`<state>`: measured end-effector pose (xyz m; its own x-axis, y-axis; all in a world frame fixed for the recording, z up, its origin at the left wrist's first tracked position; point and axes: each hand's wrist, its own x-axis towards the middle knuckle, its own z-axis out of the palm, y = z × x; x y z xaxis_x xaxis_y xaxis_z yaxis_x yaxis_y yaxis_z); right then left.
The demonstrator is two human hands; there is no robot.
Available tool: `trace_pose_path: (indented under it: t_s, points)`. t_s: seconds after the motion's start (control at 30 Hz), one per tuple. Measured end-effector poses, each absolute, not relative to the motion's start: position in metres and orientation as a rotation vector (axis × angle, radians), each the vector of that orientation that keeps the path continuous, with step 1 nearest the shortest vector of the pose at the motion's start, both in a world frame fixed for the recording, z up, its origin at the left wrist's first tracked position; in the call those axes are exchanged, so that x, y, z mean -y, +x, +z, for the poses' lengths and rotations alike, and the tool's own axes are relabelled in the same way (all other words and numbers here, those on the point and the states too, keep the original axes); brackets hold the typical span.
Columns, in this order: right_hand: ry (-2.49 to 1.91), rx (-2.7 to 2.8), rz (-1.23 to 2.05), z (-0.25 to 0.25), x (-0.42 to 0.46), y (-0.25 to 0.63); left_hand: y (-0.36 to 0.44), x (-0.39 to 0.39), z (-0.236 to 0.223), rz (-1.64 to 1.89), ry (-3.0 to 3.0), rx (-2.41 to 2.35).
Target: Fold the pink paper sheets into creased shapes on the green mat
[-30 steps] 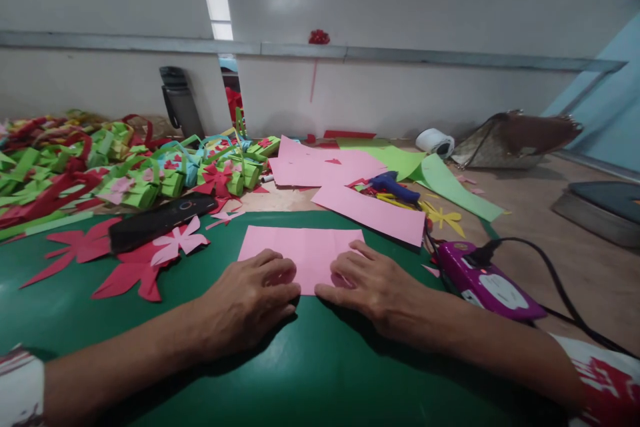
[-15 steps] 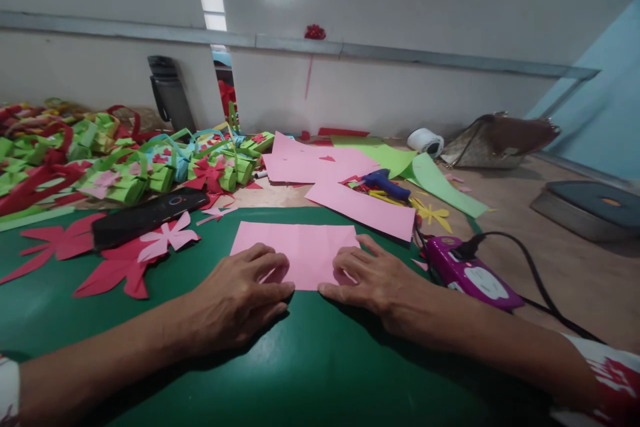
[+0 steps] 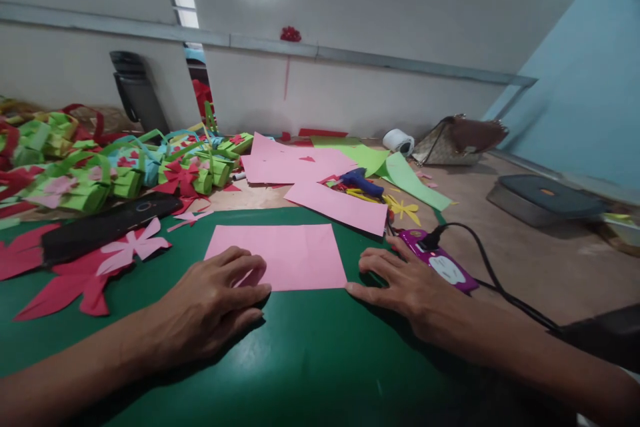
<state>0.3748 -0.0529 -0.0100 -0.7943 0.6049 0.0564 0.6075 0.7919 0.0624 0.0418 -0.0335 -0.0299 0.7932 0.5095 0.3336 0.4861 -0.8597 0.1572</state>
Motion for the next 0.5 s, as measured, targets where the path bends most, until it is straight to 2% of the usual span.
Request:
trace_pose_path:
  t_s: [0.13,0.3,0.5]
  points:
    - [-1.048,2.920,-0.160,-0.008,0.058,0.382,0.042,0.033,-0.032,0.575,2.908,-0.815]
    - [-0.998,2.805,-0.296,0.002,0.061,0.365,0.051,0.035,-0.030,0.417,2.897,-0.846]
    - [-0.885,2.904,-0.005,-0.002,0.047,0.324,0.069,0.039,-0.023,0.253,2.875,-0.915]
